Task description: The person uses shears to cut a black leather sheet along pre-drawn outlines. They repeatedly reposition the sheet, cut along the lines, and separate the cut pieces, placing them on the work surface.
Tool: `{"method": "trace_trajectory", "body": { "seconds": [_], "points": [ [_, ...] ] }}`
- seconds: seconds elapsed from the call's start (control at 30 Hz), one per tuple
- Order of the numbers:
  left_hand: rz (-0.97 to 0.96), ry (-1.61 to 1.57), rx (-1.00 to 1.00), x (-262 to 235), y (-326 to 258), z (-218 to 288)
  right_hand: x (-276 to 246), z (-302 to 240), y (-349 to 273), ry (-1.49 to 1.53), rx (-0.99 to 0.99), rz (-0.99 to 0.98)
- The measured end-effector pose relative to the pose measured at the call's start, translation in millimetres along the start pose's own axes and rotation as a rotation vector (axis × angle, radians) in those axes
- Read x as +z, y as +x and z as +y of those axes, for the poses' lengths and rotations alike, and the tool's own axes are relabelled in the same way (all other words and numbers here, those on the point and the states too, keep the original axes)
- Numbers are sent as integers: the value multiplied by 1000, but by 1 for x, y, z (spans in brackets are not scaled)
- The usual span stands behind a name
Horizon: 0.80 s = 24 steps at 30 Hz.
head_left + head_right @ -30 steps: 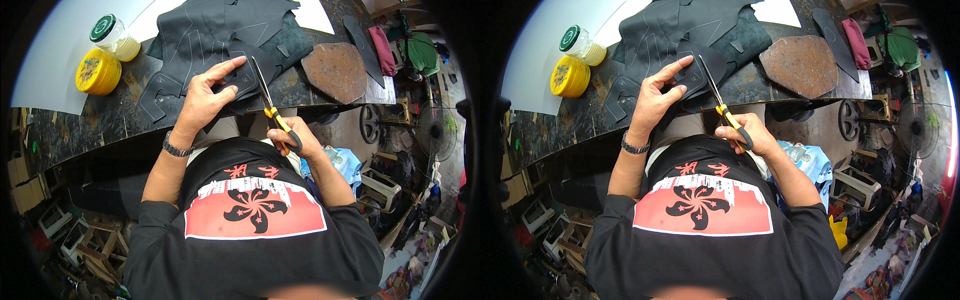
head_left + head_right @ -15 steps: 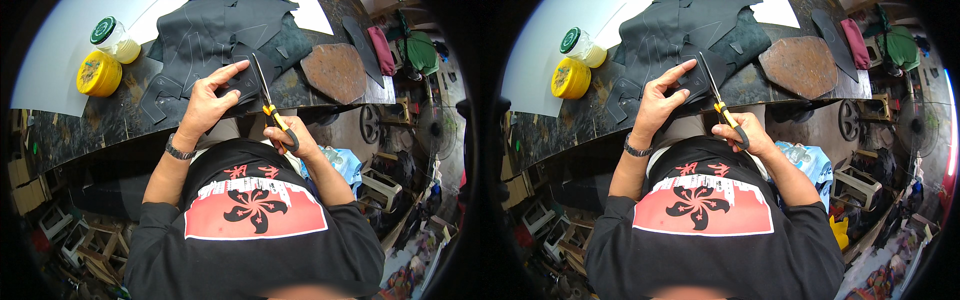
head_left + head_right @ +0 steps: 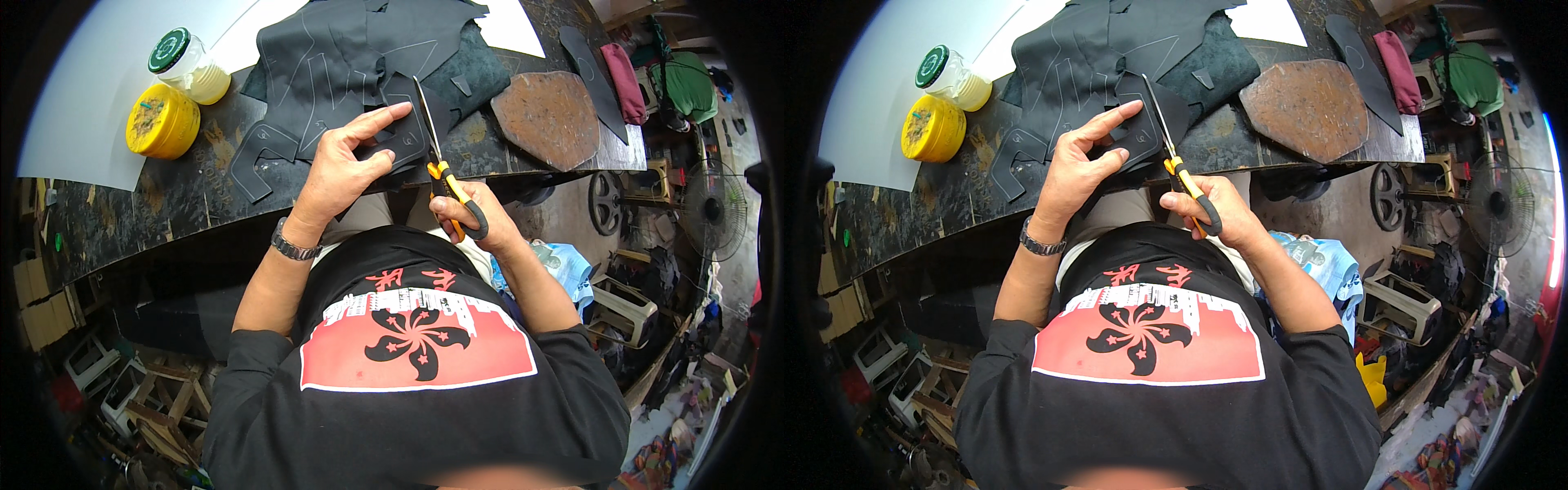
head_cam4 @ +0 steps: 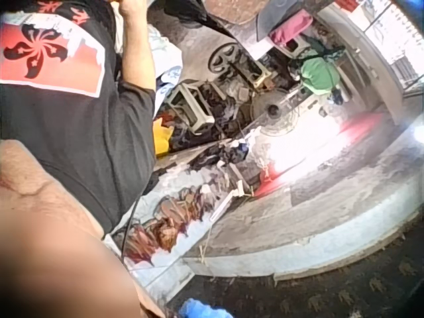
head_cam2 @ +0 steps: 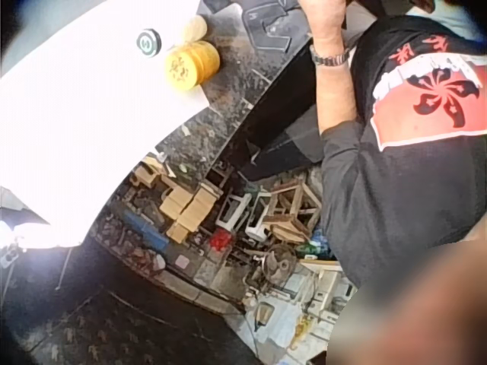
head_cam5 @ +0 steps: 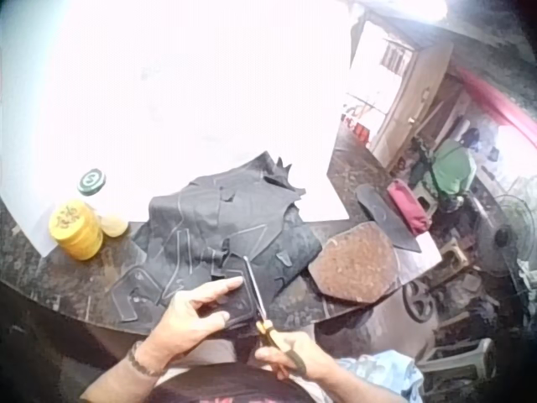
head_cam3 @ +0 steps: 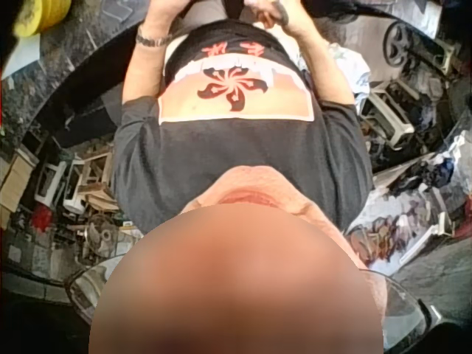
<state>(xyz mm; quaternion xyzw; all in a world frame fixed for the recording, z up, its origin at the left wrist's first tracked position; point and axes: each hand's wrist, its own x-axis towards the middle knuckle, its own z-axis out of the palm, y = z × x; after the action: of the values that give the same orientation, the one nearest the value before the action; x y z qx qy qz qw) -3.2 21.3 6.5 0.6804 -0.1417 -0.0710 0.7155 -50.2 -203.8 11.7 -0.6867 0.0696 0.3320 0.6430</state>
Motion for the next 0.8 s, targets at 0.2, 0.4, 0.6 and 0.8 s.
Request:
{"method": "trace_trajectory", "body": {
  "seconds": [0.2, 0.4, 0.6, 0.8],
  "points": [
    [16, 9, 2, 0, 1, -2, 4, 3, -4, -6, 22, 32],
    [111, 16, -28, 2, 4, -6, 7, 3, -4, -41, 13, 49],
    [87, -185, -119, -16, 8, -2, -9, 0, -4, -11, 105, -107],
    [-70, 35, -105, -40, 6, 10, -19, -3, -4, -124, 79, -185]
  ]
}}
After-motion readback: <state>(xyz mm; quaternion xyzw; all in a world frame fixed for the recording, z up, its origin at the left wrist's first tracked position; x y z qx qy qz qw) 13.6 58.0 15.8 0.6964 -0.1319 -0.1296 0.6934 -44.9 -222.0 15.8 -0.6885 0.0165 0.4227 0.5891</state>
